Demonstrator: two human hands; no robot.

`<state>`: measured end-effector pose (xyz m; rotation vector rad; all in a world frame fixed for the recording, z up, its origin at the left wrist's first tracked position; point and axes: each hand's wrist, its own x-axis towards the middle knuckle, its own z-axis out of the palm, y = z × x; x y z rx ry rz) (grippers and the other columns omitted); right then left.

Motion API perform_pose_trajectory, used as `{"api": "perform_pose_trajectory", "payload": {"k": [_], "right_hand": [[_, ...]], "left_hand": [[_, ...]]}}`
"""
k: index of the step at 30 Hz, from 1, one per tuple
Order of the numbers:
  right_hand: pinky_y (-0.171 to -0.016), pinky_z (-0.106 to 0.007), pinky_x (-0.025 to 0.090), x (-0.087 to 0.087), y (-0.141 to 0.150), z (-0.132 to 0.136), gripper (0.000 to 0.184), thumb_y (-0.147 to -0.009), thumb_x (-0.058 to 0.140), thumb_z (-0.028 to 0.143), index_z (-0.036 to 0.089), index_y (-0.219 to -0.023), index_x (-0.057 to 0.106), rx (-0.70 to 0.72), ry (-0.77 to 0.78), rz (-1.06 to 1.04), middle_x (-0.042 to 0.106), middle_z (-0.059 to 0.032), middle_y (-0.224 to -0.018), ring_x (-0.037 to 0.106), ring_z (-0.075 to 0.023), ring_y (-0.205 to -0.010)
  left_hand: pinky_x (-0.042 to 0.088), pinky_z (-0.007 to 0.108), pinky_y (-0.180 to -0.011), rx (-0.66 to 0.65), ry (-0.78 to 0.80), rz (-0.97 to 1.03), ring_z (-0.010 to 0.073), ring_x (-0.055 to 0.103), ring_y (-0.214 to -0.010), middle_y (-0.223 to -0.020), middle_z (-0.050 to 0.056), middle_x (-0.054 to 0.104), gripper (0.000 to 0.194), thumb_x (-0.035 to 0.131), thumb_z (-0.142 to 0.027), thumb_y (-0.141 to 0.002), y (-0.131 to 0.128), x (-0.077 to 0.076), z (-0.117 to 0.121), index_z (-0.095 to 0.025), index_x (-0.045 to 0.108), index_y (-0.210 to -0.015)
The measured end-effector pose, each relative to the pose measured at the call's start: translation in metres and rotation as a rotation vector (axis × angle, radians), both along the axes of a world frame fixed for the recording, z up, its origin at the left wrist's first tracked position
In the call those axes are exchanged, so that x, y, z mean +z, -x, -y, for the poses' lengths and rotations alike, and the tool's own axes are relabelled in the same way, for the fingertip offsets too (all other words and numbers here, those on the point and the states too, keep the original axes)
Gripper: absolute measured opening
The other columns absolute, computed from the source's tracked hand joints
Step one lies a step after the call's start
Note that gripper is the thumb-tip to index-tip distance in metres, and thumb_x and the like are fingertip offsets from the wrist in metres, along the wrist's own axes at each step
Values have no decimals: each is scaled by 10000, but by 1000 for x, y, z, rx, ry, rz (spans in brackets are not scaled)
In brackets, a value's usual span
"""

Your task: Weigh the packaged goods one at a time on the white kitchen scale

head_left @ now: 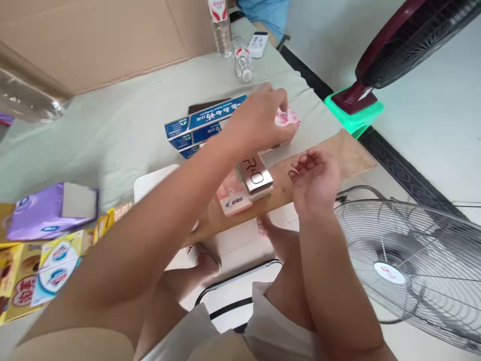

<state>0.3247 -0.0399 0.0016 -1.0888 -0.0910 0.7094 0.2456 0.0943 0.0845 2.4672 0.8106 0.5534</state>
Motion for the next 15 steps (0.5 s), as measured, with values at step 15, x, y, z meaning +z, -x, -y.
{"api": "perform_pose_trajectory", "payload": {"k": [15], "right_hand": [[-805, -306, 572, -30, -22, -22, 288, -867, 584, 483, 278, -1065, 627, -65, 77, -47, 664, -23, -1173, 679, -175, -1135]], "left_hand": [[504, 621, -1080, 103, 49, -444, 432, 655, -1156, -959, 74, 698, 726, 1026, -397, -438, -82, -11, -21, -189, 679, -1041]]}}
